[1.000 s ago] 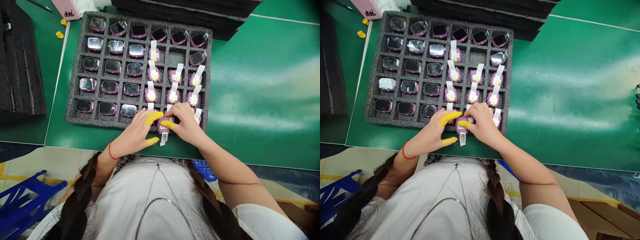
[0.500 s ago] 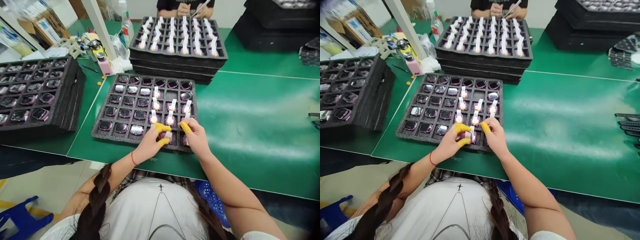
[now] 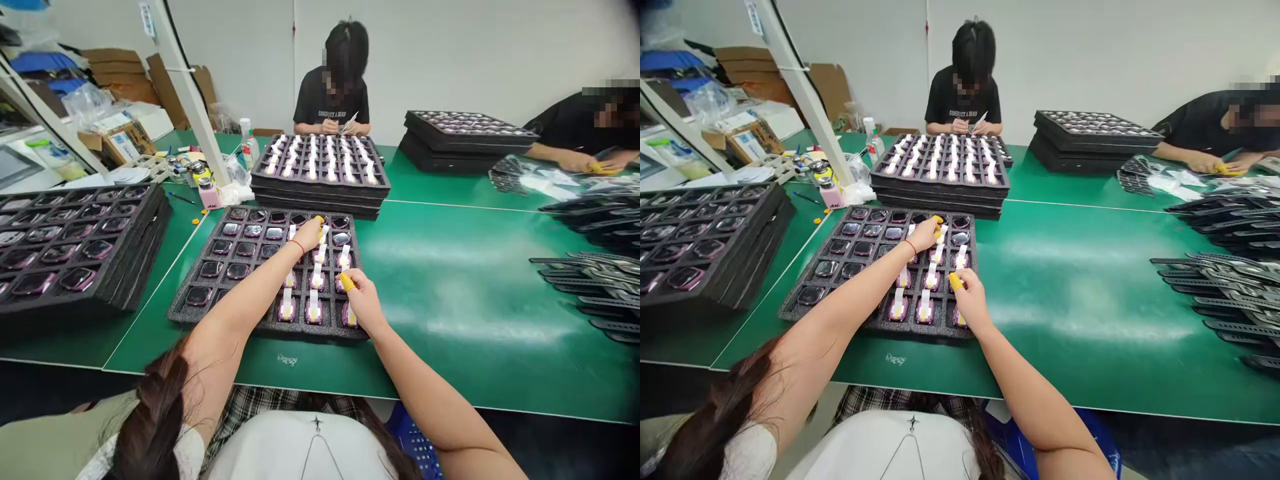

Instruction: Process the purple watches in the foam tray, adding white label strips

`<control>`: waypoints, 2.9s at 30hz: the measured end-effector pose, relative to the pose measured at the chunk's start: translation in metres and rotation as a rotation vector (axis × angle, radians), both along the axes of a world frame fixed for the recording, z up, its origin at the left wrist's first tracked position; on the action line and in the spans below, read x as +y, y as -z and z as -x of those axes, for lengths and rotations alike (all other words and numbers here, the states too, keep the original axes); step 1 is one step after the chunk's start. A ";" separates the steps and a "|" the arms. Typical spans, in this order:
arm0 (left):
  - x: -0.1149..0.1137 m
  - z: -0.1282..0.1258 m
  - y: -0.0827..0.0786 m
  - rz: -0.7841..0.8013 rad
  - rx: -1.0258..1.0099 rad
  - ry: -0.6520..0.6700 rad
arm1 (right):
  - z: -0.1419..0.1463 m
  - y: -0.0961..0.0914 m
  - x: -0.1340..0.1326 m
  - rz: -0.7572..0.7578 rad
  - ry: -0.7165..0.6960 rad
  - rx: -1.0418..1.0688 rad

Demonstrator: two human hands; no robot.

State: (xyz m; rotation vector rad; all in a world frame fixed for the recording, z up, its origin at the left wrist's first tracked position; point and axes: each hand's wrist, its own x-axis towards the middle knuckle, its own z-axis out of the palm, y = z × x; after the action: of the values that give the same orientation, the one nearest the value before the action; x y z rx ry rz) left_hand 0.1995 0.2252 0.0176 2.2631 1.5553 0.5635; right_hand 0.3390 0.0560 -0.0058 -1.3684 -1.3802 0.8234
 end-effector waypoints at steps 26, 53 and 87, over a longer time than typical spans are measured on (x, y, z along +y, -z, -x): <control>-0.178 0.065 -0.009 0.507 -0.579 0.174 | 0.018 -0.004 -0.020 0.135 -0.299 0.093; -0.217 0.080 0.035 -0.084 -0.392 0.115 | 0.010 -0.015 -0.025 -0.285 -0.867 -0.310; -0.216 0.082 0.032 -0.052 -0.395 0.186 | 0.011 -0.030 -0.041 -0.447 -0.691 -0.717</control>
State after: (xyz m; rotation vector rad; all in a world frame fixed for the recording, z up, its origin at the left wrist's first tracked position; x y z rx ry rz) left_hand 0.1178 0.0093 -0.0139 2.1364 1.1379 0.9376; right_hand 0.3277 0.0148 0.0239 -0.8396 -2.5011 0.3811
